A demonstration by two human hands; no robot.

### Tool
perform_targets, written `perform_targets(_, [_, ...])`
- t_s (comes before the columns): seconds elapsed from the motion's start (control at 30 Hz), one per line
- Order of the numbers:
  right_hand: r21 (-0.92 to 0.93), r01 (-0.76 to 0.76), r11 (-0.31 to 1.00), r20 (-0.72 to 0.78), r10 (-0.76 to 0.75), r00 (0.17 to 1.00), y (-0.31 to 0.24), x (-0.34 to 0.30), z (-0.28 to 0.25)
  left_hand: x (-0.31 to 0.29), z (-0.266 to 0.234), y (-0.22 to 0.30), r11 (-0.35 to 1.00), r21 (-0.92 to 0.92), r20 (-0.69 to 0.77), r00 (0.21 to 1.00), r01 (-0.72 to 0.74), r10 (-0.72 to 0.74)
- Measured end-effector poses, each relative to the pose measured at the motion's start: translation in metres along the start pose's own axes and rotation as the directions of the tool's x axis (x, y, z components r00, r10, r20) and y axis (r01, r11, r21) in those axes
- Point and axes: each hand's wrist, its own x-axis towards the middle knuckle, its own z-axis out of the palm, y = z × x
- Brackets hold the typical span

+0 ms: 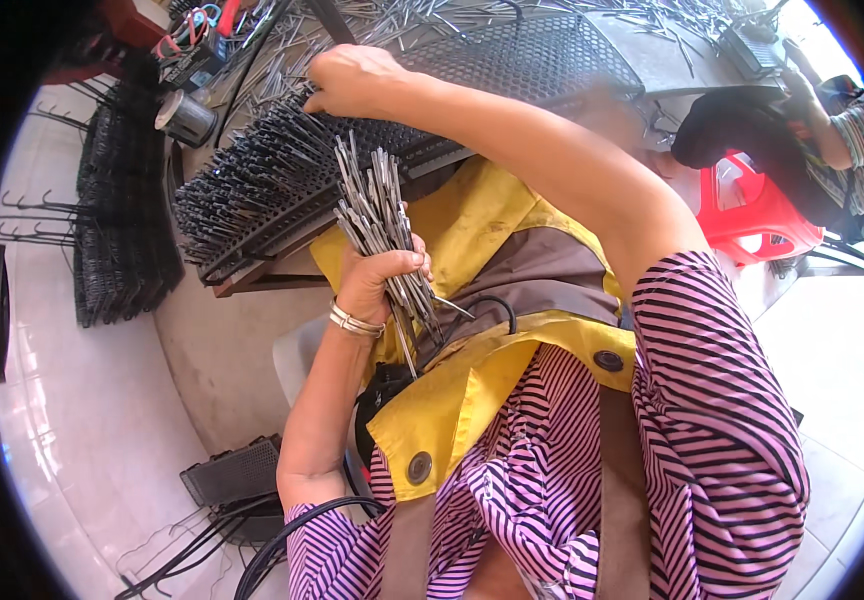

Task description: Insert small metal rods into a perforated black mesh board manually.

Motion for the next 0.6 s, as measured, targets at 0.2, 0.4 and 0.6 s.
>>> perform_targets(0.2, [0.595,-0.475,0.648,0.363,0.311,0.879,-0.016,-0.054,-0.024,0.0,-0.003,-0.003,1.0,0.011,0.011,1.0,-0.007,0.007])
perform_targets(0.4, [0.757,-0.457,0.467,0.299,0.373,0.878,-0.008,-0.065,-0.028,0.003,-0.004,-0.004,1.0,0.005,0.017,1.0,0.015,-0.015])
perform_targets(0.6, [0.789,-0.054,0.611,-0.319,0.483,0.815,0.03,-0.039,-0.019,0.005,-0.004,-0.006,0.997,-0.066,0.042,0.998,0.039,-0.037])
